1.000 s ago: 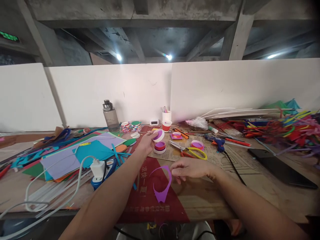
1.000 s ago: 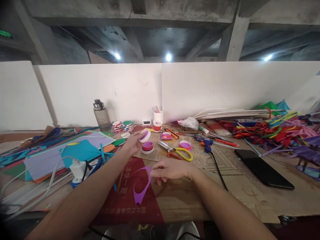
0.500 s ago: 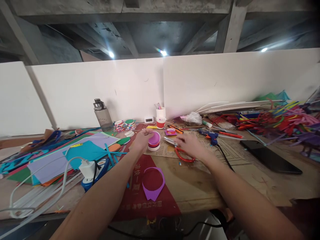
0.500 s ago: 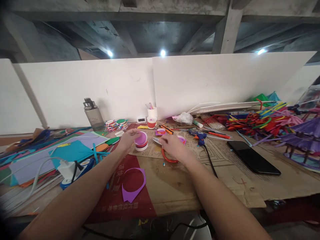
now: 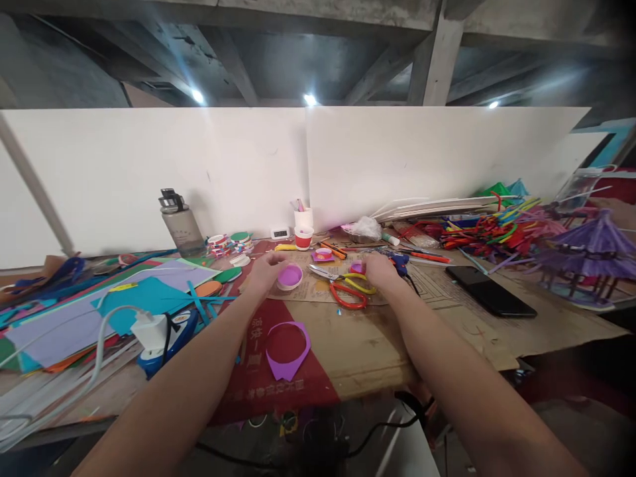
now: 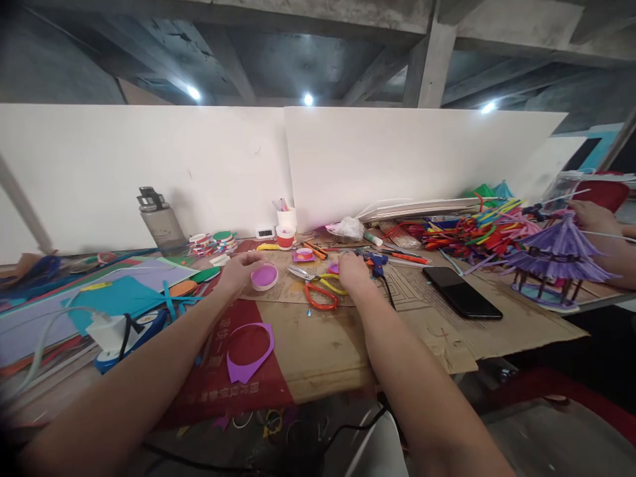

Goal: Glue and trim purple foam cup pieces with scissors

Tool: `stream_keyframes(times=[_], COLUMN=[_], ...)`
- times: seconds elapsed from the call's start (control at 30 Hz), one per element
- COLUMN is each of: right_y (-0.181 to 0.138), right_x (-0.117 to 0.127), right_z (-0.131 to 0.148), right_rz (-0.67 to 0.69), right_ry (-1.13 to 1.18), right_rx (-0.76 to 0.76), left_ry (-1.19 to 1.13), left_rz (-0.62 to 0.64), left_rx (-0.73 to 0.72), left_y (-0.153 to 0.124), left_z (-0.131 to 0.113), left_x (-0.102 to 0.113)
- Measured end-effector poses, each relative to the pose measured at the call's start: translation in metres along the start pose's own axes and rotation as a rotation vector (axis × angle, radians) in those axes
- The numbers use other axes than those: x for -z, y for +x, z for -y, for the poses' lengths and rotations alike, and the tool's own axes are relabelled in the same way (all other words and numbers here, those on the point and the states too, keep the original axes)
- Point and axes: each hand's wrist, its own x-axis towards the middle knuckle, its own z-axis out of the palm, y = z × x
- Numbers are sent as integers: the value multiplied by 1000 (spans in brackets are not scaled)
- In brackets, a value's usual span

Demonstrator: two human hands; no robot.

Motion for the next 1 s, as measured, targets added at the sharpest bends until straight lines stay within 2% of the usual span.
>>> stream_keyframes(times=[0.1, 0.2, 0.3, 0.43, 0.63, 0.8, 0.9, 0.97, 1.0], right_y=[3, 1, -5, -17, -28, -35, -36, -35, -35], right_x=[-3, -2, -3, -8, -12, -14, -17, -19, -19], right_z=[-3, 1, 12, 30, 44, 54, 62, 66, 68], right_rz=[-70, -200, -311, -370, -452, -491, -481, -480, -485], right_ry=[43, 128, 229, 339, 431, 473, 468, 454, 452], right_rx=[10, 49, 152, 315, 457, 571, 711, 801, 825], left_ry=[-33, -75, -129, -197, -184, -140, -190, -208, -222], left_rz=[-31, -102, -132, -91, 93, 346, 519, 551, 528], left_rx=[-30, -78, -116, -106, 1, 62, 116, 89, 78], left_y=[-3, -5, -4, -5, -17, -28, -31, -31, -30], left_z=[-4, -12, -26, -43, -43, -42, -42, -39, -38], left_x=[-1, 1, 6, 15, 8, -6, -10, -11, -12])
